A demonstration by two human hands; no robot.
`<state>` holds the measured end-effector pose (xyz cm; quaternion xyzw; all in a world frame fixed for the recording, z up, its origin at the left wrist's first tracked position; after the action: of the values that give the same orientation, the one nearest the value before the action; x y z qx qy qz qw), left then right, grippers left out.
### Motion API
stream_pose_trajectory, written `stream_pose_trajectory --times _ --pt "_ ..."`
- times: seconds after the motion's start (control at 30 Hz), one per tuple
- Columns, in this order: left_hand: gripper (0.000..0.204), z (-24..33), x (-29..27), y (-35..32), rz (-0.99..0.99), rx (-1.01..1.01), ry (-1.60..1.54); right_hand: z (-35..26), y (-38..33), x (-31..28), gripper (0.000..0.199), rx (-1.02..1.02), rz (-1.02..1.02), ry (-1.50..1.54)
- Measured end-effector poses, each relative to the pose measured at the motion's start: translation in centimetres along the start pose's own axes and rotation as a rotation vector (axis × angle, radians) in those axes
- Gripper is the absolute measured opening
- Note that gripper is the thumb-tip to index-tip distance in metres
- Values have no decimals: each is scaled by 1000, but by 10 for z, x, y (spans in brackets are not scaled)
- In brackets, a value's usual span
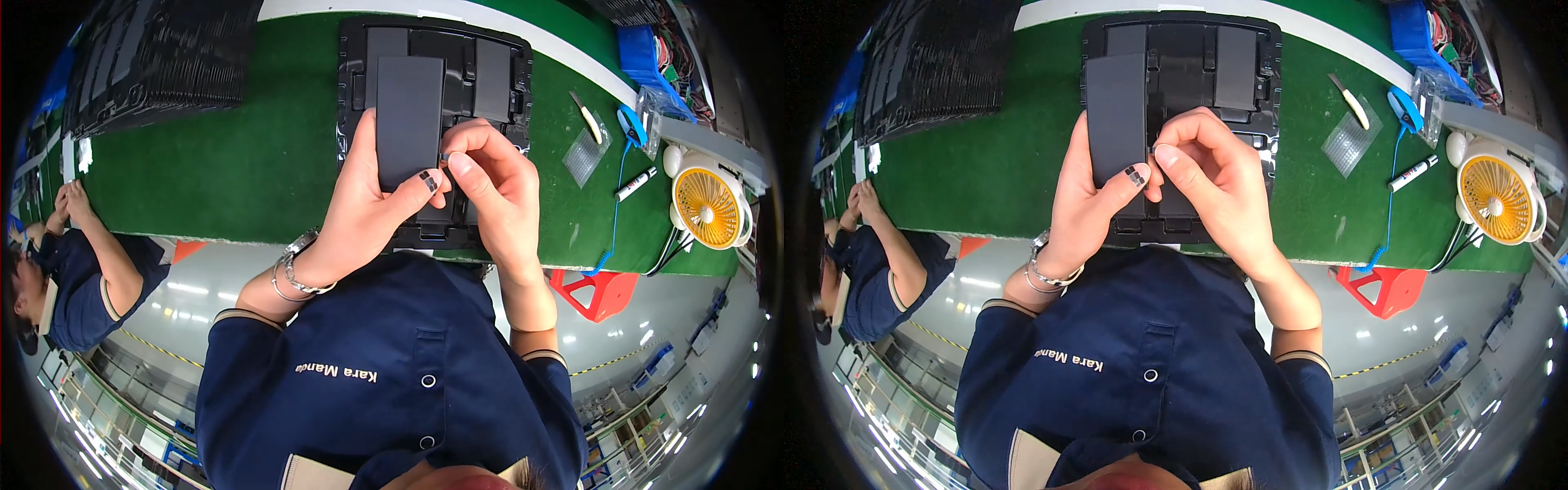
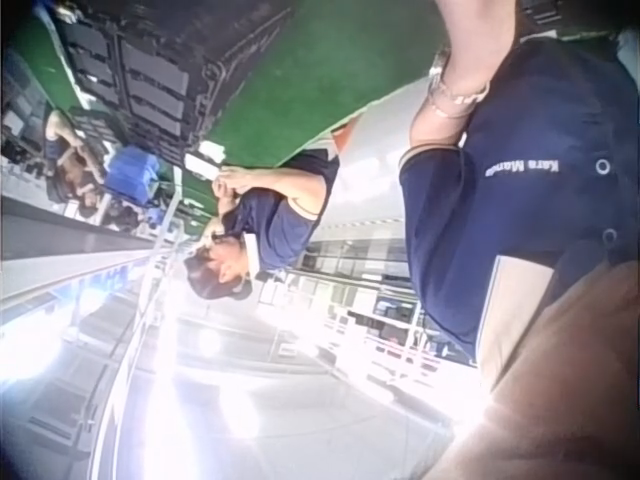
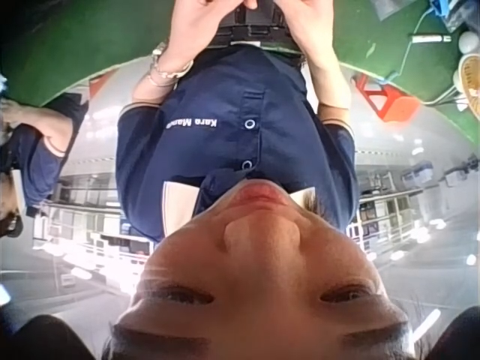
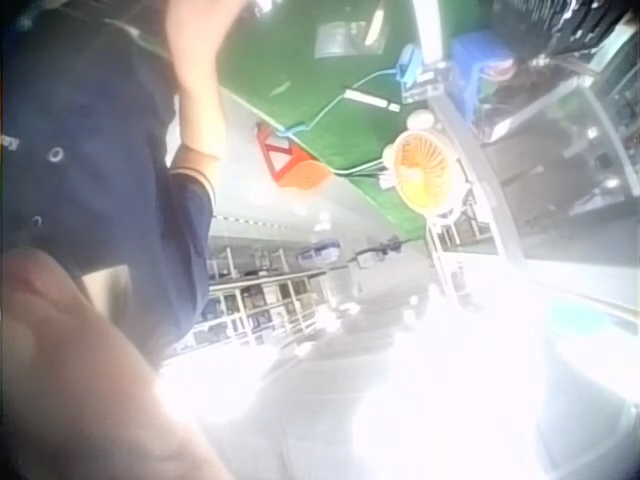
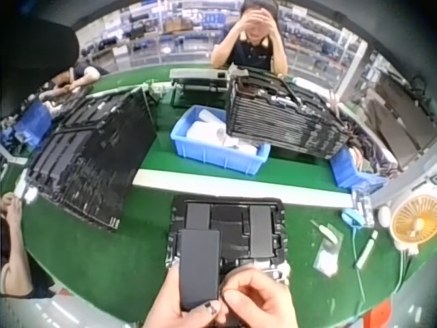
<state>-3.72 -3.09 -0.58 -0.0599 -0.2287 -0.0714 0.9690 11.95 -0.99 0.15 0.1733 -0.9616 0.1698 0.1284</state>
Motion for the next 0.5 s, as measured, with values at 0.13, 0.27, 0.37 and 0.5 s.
stream_pose_trajectory --times 0.13,0.27,0.37,0.5 --pt "41 -1 -1 -1 8 -12 13 0 -1 2 6 2 -1 -10" --pt "41 1 4 -3 27 -3 20 2 -2 4 3 -178 113 -303" --pt "43 1 7 -4 66 20 91 0 -3 7 2 -275 159 -453" --pt "46 -3 6 -6 70 130 322 3 -5 9 5 -186 168 -356"
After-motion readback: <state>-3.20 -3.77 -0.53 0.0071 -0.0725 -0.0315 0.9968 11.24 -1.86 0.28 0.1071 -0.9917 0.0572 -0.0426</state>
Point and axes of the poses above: each hand's wrist, its own y-axis towards the middle knuckle, its own x-axis out of the palm, z = x × y, the point moved 1 cm from there along y, towards the middle knuckle, and after that the axes turned 8 degrees about x, right-handed, at the moved point
